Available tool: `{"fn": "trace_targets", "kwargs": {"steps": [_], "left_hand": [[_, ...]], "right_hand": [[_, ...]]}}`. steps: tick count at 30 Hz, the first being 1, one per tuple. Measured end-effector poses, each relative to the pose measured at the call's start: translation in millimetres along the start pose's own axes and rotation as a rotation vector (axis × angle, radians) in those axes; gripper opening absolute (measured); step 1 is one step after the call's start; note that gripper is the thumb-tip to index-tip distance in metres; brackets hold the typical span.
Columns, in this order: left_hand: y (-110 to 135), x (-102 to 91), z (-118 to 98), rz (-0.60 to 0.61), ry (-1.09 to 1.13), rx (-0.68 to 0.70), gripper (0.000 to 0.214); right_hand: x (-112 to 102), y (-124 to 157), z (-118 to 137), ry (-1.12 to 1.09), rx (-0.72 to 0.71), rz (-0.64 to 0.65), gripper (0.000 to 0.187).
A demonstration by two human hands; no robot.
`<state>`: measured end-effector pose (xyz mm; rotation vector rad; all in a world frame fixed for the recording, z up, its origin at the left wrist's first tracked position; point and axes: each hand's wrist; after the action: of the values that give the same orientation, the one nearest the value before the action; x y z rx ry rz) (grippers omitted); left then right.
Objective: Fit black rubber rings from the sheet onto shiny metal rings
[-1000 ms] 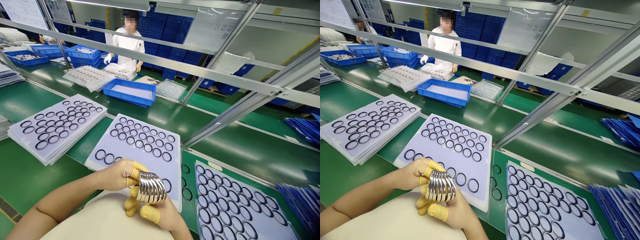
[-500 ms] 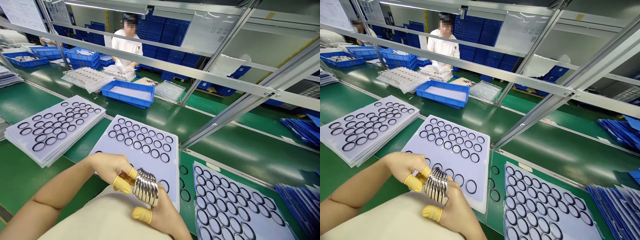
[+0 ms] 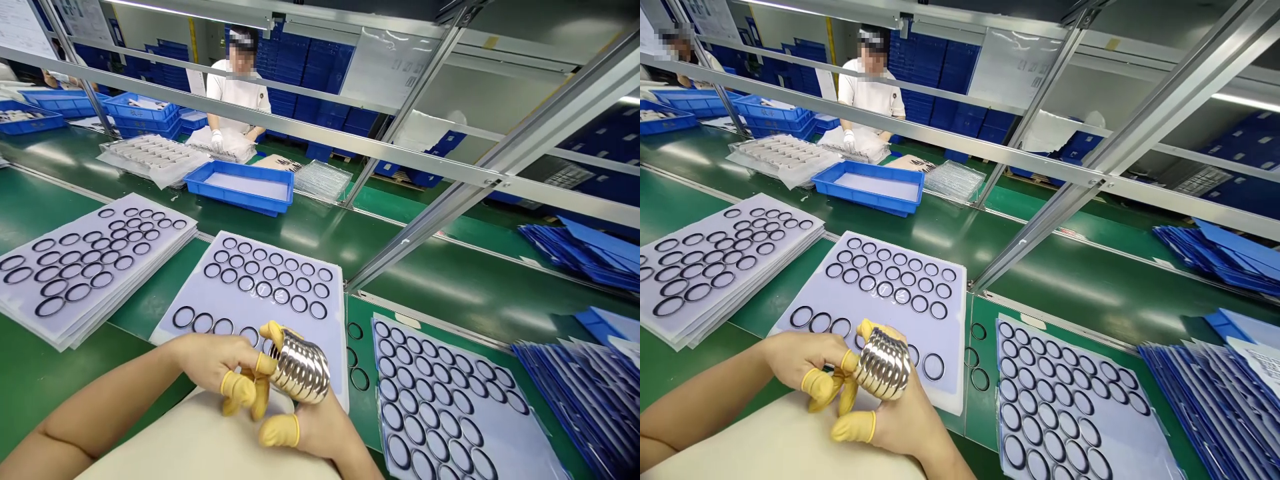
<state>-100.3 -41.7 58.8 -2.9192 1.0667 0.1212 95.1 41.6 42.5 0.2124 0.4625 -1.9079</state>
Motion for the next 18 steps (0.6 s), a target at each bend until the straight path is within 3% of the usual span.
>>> {"fn": "trace_targets", "kwargs": {"steps": [2,5,10,13,18], "left_hand": [[-0.3,1.3,-0.4,-0.051,-0.041,0.033,0.07],[-4.3,5.0,1.8,-0.204,-0.048,0.072,0.074],[-16.7,14.7,10.8,-0.416,0.325,-0.032,0.049],[-21.0,18.0,12.2,-0.459,0.492,-0.116,0.031],[-20.7,17.4,7.1,-0.512,0.326,0.011,0.028]], "right_hand": [[2.3,2.0,0.2,-0.057,0.031,-0.075,0.102],[6.7,3.9,0.8,-0.036,0.016,-0.144,0.097],[11.0,3.0,2.3,0.102,-0.107,-0.195,0.08],[11.6,4.6,-0.6,0.146,-0.163,-0.172,0.075],[10.7,9.3,-4.2,0.041,-0.08,-0.061,0.079]]}}
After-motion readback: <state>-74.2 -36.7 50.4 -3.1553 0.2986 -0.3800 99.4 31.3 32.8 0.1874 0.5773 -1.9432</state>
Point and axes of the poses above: each hand's wrist, its own y-axis away from the middle knuckle, its own x-axis out of the palm, z = x × y, and after that the axes turned 1 degree about -y, right-handed
